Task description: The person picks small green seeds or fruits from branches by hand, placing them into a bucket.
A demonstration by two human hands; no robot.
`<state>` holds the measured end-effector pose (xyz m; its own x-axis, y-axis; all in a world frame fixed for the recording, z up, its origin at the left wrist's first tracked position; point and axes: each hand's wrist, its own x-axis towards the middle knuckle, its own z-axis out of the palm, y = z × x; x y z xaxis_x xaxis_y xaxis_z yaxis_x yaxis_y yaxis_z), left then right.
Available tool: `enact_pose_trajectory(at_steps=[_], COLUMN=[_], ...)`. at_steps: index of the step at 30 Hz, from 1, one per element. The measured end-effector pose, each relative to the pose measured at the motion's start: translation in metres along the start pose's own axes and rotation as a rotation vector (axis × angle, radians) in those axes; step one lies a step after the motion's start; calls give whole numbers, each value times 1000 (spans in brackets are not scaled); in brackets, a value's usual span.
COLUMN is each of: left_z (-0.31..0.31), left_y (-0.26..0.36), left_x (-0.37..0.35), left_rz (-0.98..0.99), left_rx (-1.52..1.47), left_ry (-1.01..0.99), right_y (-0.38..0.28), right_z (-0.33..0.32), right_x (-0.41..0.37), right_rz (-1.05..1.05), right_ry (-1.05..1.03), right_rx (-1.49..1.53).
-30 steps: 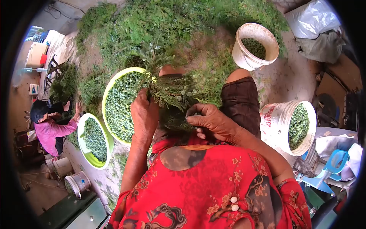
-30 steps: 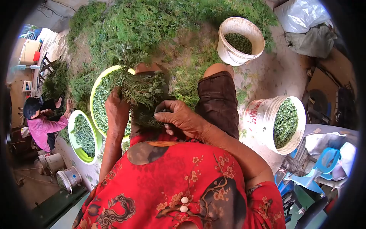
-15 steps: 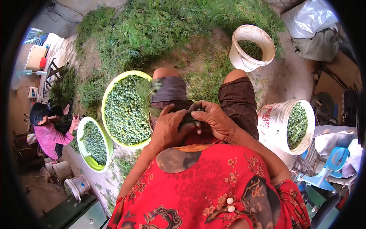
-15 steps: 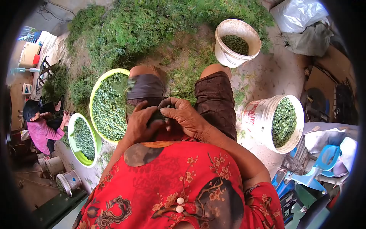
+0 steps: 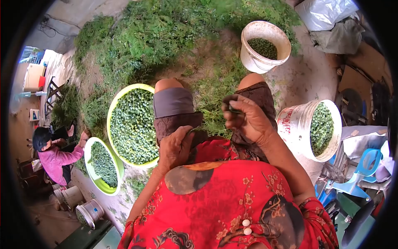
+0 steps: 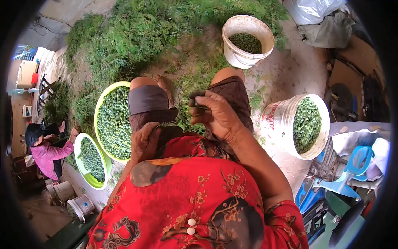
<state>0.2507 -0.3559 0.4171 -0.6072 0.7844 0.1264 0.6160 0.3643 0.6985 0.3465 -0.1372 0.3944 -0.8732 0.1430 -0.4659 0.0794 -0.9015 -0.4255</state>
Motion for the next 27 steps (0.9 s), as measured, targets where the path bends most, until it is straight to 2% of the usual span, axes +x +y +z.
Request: enact_pose_trajectory(at_steps=[1, 2, 4, 6, 9, 10, 12, 14, 16, 17, 19, 20, 22, 24, 25, 26, 27], left_z=[2, 4, 3, 3, 3, 3, 2, 5, 7, 8, 7, 6, 9, 11, 18, 19, -1], left_y=[2, 4, 4, 2, -2, -2, -1, -2, -3, -4, -3, 1, 5, 13, 9, 13, 33], left_x=[4, 9, 12, 12, 10, 9, 9, 11, 8, 7, 15, 18, 13, 17, 12, 17, 25], left_rz=[-21, -38, -38, -31, -50, -22, -162, -120, -92, -92, -87, -23, 22, 54, 80, 123, 88], left_rx=[-51, -104, -121, -140, -99, -113, -119, -129, -129, -118, -107, -71, -103, -122, -27, -111, 52], left_ry=[36, 71, 80, 86, 119, 122, 64, 81, 92, 90, 105, 148, 137, 119, 97, -50, -498], right_y=[-6, -9, -13, -22, -45, -59, -89, -130, -180, -180, -186, -180, -135, -72, -42, -18, -1], right_z=[12, 20, 34, 37, 35, 42, 54, 42, -28, -46, -59, -39, -4, 18, 29, 39, 48], right_x=[-2, -3, -4, -4, -7, -11, -14, -3, 52, 52, 54, 54, 52, 61, 62, 62, 62], right_rz=[75, 61, 106, 107, -257, -286, -875, -1192, -1541, -1547, -1221, -1227, -878, -339, -283, -41, 183], right_ry=[57, 55, -19, -36, -59, -58, 78, 337, 677, 684, 910, 891, 450, -80, -135, -193, -243], right_rx=[121, 117, 336, 368, 105, 91, -383, -737, -1635, -1633, -1739, -1746, -1280, -962, -947, -988, -1039])
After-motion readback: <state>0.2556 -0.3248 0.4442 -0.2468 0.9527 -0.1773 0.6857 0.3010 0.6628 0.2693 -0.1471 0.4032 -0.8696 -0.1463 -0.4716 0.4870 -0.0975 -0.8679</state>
